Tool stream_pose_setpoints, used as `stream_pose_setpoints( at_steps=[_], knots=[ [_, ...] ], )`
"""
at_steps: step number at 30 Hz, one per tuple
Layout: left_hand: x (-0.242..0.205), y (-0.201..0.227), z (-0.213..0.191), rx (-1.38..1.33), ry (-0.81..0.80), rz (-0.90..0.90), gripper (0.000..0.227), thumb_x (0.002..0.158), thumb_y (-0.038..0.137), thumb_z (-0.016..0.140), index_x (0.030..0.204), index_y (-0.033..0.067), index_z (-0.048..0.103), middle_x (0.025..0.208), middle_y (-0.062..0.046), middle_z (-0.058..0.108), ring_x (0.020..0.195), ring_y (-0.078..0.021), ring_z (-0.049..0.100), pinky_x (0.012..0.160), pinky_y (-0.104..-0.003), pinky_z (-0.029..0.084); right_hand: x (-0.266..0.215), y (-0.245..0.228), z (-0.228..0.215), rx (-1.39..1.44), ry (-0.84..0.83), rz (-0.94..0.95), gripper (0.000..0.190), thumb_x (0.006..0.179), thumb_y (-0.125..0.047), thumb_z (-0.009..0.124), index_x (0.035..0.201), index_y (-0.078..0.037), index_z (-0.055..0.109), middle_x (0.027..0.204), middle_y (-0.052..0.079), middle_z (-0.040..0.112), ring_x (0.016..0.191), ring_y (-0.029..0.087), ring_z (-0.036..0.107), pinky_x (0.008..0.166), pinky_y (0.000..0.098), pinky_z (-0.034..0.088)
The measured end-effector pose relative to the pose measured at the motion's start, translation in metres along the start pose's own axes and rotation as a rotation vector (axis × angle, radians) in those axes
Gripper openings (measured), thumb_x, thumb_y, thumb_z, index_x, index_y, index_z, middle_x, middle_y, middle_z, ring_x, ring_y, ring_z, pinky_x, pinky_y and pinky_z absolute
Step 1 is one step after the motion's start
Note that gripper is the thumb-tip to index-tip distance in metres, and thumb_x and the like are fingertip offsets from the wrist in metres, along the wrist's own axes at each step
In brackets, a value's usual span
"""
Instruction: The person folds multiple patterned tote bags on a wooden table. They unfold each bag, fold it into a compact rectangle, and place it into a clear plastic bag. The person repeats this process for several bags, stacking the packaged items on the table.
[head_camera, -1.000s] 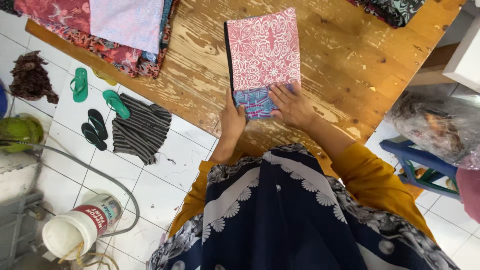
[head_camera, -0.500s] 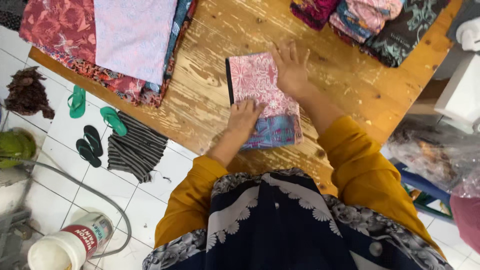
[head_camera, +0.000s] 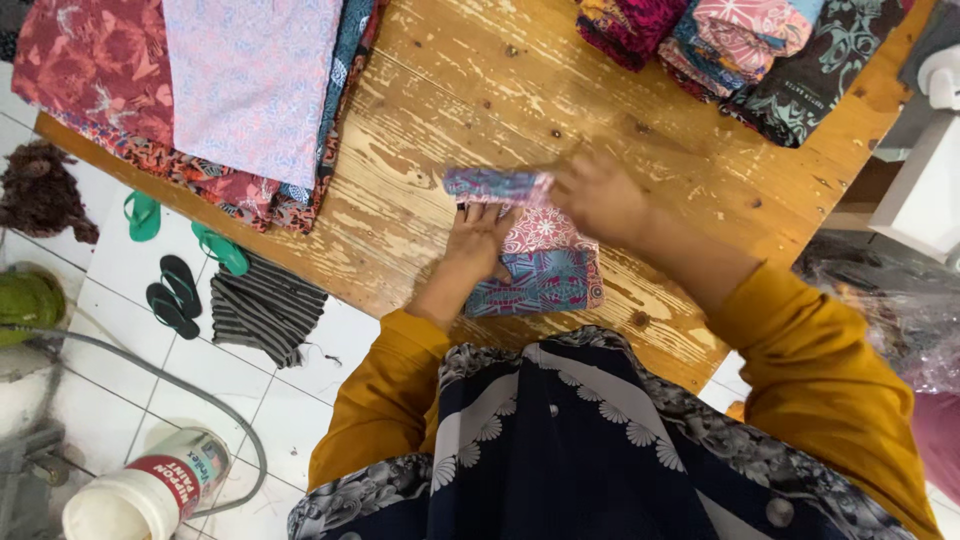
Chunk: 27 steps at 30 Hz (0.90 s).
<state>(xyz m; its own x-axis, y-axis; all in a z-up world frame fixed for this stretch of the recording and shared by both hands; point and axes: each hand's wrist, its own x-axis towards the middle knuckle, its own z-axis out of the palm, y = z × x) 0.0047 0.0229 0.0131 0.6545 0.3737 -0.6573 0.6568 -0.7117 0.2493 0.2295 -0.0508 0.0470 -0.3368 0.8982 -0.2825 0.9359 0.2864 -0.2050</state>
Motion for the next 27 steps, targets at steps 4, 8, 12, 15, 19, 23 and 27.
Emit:
stream_pose_setpoints(
  at_steps=[4,8,12,15,19,23,27],
  knots=[
    [-0.006,-0.008,0.029,-0.114,0.091,-0.026,0.11,0.063,0.051,0.092,0.153,0.0116,0.043,0.158,-0.012,0.046,0.153,-0.0319,0.031,0.127,-0.049,0.026,-0.036,-0.029,0.027,-0.221,0.399,-0.189,0.051,0.078,-0.017,0.066,0.128,-0.005,0.068,0.145,0.014,0.059,0.134,0.033,0.053,0.114,0.0508,0.038],
    [-0.021,-0.009,0.059,-0.288,0.398,-0.033,0.113,0.061,0.048,0.092,0.154,0.0097,0.043,0.158,-0.017,0.046,0.151,-0.0356,0.036,0.13,-0.046,0.027,-0.045,-0.022,0.054,-0.061,0.361,-0.217,0.045,0.076,-0.011,0.071,0.12,-0.003,0.069,0.15,0.015,0.055,0.142,0.031,0.048,0.121,0.0515,0.032],
    [-0.036,-0.001,0.072,-0.218,0.565,-0.375,0.13,0.057,0.052,0.093,0.154,0.0008,0.023,0.165,-0.029,0.022,0.151,-0.0476,0.017,0.117,-0.062,0.019,-0.042,-0.009,0.075,0.039,0.363,-0.25,0.051,0.069,-0.009,0.072,0.12,-0.003,0.07,0.149,0.016,0.055,0.142,0.031,0.046,0.122,0.049,0.03],
    [-0.038,0.006,0.07,0.028,0.582,-0.35,0.111,0.072,0.048,0.085,0.159,0.0282,0.019,0.17,-0.018,0.011,0.15,-0.0462,0.007,0.112,-0.078,0.01,-0.04,-0.003,0.084,0.12,0.372,-0.289,0.047,0.072,-0.008,0.073,0.119,-0.004,0.071,0.144,0.014,0.06,0.139,0.03,0.049,0.121,0.0483,0.034],
    [-0.034,0.005,0.052,0.246,0.404,-0.095,0.093,0.09,0.039,0.071,0.163,0.0439,0.014,0.172,0.004,0.005,0.158,-0.0301,0.003,0.113,-0.083,0.005,-0.033,0.003,0.095,0.151,0.547,-0.302,0.043,0.081,0.001,0.074,0.123,-0.01,0.071,0.139,0.008,0.065,0.135,0.026,0.056,0.12,0.0454,0.042],
    [-0.027,0.002,0.035,0.218,0.116,-0.07,0.086,0.096,0.036,0.062,0.162,0.0434,0.008,0.171,0.009,-0.002,0.159,-0.0251,-0.001,0.113,-0.081,-0.003,-0.028,0.024,0.106,0.29,0.596,-0.094,0.05,0.076,0.003,0.072,0.126,-0.001,0.068,0.127,0.013,0.066,0.121,0.03,0.059,0.104,0.0396,0.053],
    [-0.025,0.002,0.029,0.15,0.057,-0.058,0.079,0.099,0.035,0.058,0.161,0.0464,0.011,0.172,0.007,-0.005,0.158,-0.0274,-0.001,0.113,-0.08,-0.004,-0.028,0.042,0.106,0.198,0.515,0.007,0.043,0.092,0.017,0.065,0.127,-0.009,0.069,0.127,0.009,0.069,0.117,0.025,0.062,0.083,0.0268,0.06]
  ],
)
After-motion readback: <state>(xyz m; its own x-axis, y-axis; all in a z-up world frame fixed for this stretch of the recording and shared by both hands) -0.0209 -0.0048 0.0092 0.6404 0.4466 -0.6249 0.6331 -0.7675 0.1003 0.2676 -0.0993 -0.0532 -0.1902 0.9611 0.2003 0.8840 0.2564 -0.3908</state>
